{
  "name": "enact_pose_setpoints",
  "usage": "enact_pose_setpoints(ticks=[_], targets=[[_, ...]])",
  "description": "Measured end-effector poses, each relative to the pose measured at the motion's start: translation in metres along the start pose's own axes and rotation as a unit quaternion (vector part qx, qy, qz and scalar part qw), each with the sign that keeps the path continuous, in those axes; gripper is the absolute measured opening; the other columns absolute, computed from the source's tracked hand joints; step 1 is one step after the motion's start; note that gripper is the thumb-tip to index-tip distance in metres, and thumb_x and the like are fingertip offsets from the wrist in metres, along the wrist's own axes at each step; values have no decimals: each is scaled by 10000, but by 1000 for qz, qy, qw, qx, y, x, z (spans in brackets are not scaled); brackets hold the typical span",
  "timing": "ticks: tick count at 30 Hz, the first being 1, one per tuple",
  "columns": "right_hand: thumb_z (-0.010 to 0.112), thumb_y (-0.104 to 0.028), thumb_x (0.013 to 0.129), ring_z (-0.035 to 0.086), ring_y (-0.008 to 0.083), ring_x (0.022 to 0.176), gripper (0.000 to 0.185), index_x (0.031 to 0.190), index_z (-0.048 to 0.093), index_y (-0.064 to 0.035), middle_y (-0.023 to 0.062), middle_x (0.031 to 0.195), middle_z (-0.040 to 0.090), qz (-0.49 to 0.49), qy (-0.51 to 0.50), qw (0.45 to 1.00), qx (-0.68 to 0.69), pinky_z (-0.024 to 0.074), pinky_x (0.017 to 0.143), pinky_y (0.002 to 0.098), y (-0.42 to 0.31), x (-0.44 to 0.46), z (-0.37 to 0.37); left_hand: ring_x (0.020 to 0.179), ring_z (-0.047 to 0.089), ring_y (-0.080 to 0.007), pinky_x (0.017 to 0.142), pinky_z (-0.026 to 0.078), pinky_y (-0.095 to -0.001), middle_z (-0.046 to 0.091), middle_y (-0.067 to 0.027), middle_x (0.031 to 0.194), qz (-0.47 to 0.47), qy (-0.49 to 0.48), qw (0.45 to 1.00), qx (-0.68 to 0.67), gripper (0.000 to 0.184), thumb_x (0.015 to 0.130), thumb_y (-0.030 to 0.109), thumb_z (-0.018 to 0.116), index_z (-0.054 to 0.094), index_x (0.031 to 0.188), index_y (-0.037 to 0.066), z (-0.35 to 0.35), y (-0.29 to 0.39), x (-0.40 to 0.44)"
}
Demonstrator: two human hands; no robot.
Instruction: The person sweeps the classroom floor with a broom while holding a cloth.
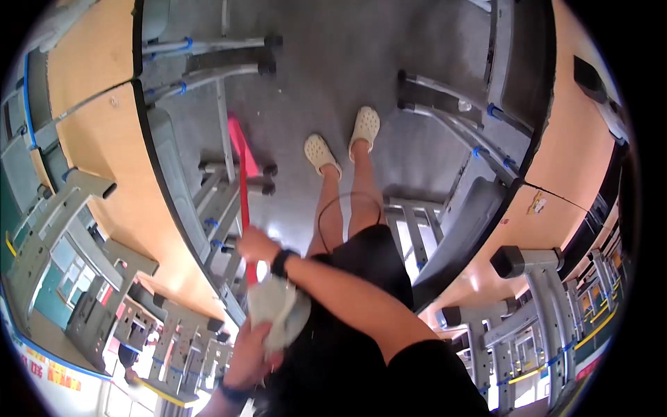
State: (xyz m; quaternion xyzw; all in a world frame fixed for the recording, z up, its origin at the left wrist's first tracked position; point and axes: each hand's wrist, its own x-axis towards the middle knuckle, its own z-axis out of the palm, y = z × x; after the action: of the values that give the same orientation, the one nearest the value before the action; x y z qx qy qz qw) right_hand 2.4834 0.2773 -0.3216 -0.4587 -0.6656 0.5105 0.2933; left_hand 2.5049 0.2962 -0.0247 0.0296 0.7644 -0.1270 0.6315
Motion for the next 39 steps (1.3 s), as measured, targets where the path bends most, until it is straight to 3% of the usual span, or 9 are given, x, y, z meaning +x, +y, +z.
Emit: enact_pose_setpoints(ticks=[3, 4, 8, 11, 19, 23, 25, 31, 39], targets=[[652, -162, 729, 682, 372, 735, 153, 729, 746, -40, 169, 751, 703, 186, 14, 982, 27, 551, 708, 499, 66, -9, -37, 405, 398, -129, 363, 298, -267, 569, -70, 784, -6, -68, 992, -107, 173, 1012, 159, 468, 507, 1166, 92, 61, 24, 43], [645, -151, 740, 684, 384, 740, 156, 730, 742, -30, 184, 744, 696, 110, -8, 994, -10, 550, 711, 511, 90, -21, -55, 402, 390, -130, 363, 289, -268, 568, -73, 784, -8, -80, 991, -104, 186, 1014, 161, 469, 499, 1186, 99, 83, 34, 42], [609, -163, 835, 700, 383, 690, 194, 772, 670, 9, 223, 749, 680, 253, -28, 964, 72, 560, 663, 503, 82, -83, -171, 414, 399, -145, 370, 284, -270, 573, -84, 811, -27, -174, 979, -98, 247, 1028, 154, 473, 471, 1273, 123, 145, 33, 12], [543, -213, 941, 694, 328, 623, 304, 807, 646, 40, 191, 709, 662, 475, 85, 820, 308, 551, 593, 443, 65, -102, -236, 421, 395, -140, 378, 285, -268, 587, -88, 853, -40, -229, 965, -123, 253, 1026, 126, 468, 471, 1279, 117, 181, 40, -7], [516, -208, 964, 665, 254, 557, 283, 890, 583, 57, 135, 657, 621, 475, 195, 763, 393, 531, 533, 399, 57, -102, -327, 414, 370, -132, 374, 274, -265, 596, -85, 885, 1, -246, 964, -100, 278, 1023, 127, 473, 466, 1300, 106, 209, 71, -37], [510, -215, 978, 661, 261, 556, 259, 988, 504, 43, 135, 673, 604, 416, 243, 753, 449, 540, 533, 397, 30, -89, -305, 565, 520, -171, 464, 399, -280, 607, -105, 923, 24, -202, 979, 13, 347, 1018, 133, 502, 447, 1360, 114, 158, 54, -42], [505, -221, 985, 663, 266, 569, 266, 1057, 449, 30, 144, 710, 607, 410, 229, 741, 480, 551, 534, 399, 9, -82, -278, 814, 587, -229, 638, 479, -344, 616, -129, 1026, 116, -96, 938, 311, 385, 1002, 145, 546, 458, 1375, 106, 120, 35, -41], [502, -297, 1010, 691, 259, 693, 275, 1164, 409, -88, 87, 834, 591, 405, 173, 546, 713, 569, 574, 381, -20, -81, -129, 635, 659, -320, 569, 513, -419, 690, -200, 896, 446, 65, 779, 436, 567, 904, 96, 591, 462, 1454, 53, -56, -100, 43], [537, -331, 1031, 634, 254, 543, 311, 1133, 423, -60, 97, 708, 576, 496, 212, 507, 672, 573, 496, 397, 66, -92, 13, 684, 662, -432, 630, 530, -524, 655, -241, 752, 426, 151, 623, 638, 741, 879, 110, 613, 330, 1563, 137, -57, -131, 137]])
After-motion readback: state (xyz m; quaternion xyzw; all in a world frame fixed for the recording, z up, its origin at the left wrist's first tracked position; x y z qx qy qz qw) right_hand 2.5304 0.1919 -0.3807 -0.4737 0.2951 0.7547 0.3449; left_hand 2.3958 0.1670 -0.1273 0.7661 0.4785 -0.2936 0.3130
